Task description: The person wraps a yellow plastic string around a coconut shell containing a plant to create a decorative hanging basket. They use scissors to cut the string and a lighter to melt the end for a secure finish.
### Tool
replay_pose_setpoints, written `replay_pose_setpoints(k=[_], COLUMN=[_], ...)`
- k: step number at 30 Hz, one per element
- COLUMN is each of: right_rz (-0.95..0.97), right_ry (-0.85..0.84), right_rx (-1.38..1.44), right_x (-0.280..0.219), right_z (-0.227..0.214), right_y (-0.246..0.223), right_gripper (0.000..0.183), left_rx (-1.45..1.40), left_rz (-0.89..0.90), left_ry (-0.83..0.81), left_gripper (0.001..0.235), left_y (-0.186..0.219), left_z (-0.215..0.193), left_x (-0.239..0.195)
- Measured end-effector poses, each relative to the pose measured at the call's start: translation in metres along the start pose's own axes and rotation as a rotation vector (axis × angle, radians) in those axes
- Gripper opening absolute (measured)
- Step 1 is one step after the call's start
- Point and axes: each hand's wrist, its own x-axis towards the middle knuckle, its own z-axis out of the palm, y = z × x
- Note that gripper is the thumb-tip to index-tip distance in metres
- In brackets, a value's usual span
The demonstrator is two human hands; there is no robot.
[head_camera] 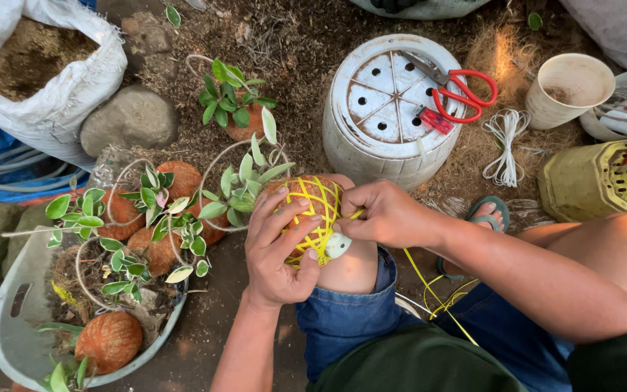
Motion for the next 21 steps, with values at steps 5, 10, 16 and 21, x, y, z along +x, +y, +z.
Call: replay_pose_setpoints(k=[5,10,16,21], right_rz=[-0.033,-0.08,-0.211,0.13], right_ry=[-0.016,0.044,0.021,0.099], right_rx=[-0.008,-0.149,0.015,0.014], right_x=[0.005,0.008,0.011,0.02], right_z=[-0.006,-0.01,-0.011,-0.027], right_y=[-0.008,-0.012,0.001,0.024], right_gripper=[0.022,0.023,0.017,0.017], left_rx=[-0.035,-0.058,-0.06,-0.06], left_rz=[-0.007,-0.021,-0.04,-0.038], left_ry=[0.038,0.058,0.065,0.079], left_gripper=[0.037,0.041,0.04,0.037], left_y=[-0.001,-0.004,-0.007,-0.01], left_z=[0.001,0.002,0.003,0.003], left_x=[-0.002,-0.001,-0.001,-0.004])
